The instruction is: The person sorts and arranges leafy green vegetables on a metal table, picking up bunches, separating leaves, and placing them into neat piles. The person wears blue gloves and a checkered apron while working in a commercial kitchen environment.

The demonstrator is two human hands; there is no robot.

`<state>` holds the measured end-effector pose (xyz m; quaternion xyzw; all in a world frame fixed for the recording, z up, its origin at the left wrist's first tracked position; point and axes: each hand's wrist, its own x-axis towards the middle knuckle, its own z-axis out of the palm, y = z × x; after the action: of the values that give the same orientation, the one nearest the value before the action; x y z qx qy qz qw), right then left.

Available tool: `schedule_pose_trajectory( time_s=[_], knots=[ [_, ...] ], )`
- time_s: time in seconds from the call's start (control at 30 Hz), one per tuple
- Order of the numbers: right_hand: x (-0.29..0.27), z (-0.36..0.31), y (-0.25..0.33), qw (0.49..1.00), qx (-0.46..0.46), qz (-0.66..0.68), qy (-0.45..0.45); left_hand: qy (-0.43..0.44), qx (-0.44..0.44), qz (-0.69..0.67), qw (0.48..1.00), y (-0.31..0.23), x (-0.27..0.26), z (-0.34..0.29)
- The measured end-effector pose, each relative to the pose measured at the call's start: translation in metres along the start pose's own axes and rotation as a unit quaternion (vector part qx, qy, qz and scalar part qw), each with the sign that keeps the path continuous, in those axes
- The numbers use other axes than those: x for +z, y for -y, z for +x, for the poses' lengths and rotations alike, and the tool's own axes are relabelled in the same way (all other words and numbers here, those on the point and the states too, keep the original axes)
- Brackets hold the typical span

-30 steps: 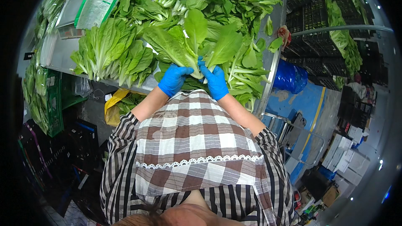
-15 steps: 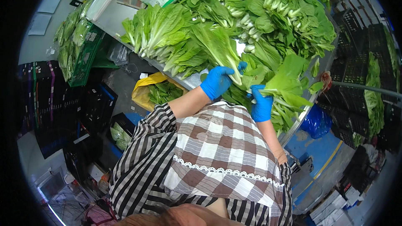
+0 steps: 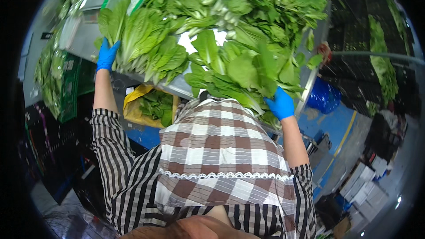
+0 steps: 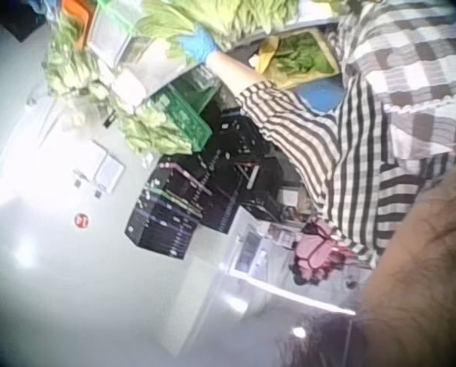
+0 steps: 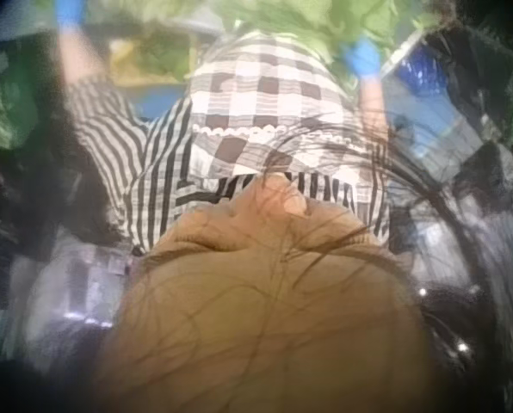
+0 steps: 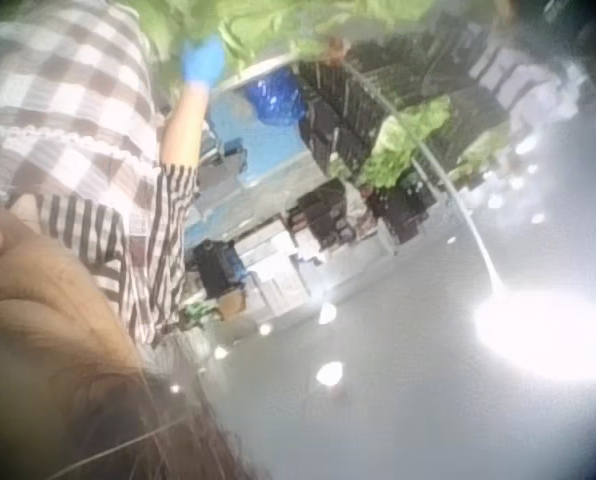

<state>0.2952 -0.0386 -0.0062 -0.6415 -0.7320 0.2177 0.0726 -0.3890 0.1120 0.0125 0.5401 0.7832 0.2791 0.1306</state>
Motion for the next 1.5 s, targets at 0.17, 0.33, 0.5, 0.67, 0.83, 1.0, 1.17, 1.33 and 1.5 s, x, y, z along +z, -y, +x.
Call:
schedule_pose_trajectory(
  time_s=[0.17, 0.33, 0.5, 0.67, 0.83, 1.0, 1.17, 1.33, 1.5],
  knots=[
    [-0.035, 0.010, 0.036, 0.999, -0.011, -0.018, -0.032, -0.020, 0.050, 0.027, 0.998, 0.045, 0.044, 0.020],
    [-0.034, 0.038, 0.072, 0.991, -0.018, 0.069, -0.117, -0.130, 0.087, -0.035, 0.987, 0.017, 0.032, 0.019],
    [-0.016, 0.079, 0.101, 0.980, -0.105, 0.105, -0.131, 0.064, 0.080, -0.061, 0.993, 0.019, 0.036, 0.025],
    [-0.008, 0.134, 0.110, 0.970, -0.120, 0.110, -0.178, -0.039, 0.093, -0.017, 0.995, 0.011, 0.032, 0.030],
    [-0.003, 0.188, 0.103, 0.978, -0.080, 0.063, -0.184, -0.141, 0.105, -0.058, 0.983, -0.003, 0.028, 0.022],
    [-0.011, 0.199, 0.110, 0.984, -0.045, -0.017, -0.171, -0.280, 0.185, 0.032, 0.941, -0.084, -0.010, -0.019],
    [-0.012, 0.207, 0.101, 0.984, -0.007, -0.040, -0.171, -0.181, 0.319, -0.161, 0.916, -0.197, 0.020, -0.069],
    [-0.022, 0.209, 0.107, 0.984, -0.027, -0.094, -0.146, 0.214, 0.095, -0.405, 0.884, -0.237, 0.130, -0.119],
    [-0.028, 0.203, 0.104, 0.990, -0.001, -0.105, -0.097, 0.261, -0.127, -0.505, 0.813, -0.271, 0.211, -0.119]
  ],
)
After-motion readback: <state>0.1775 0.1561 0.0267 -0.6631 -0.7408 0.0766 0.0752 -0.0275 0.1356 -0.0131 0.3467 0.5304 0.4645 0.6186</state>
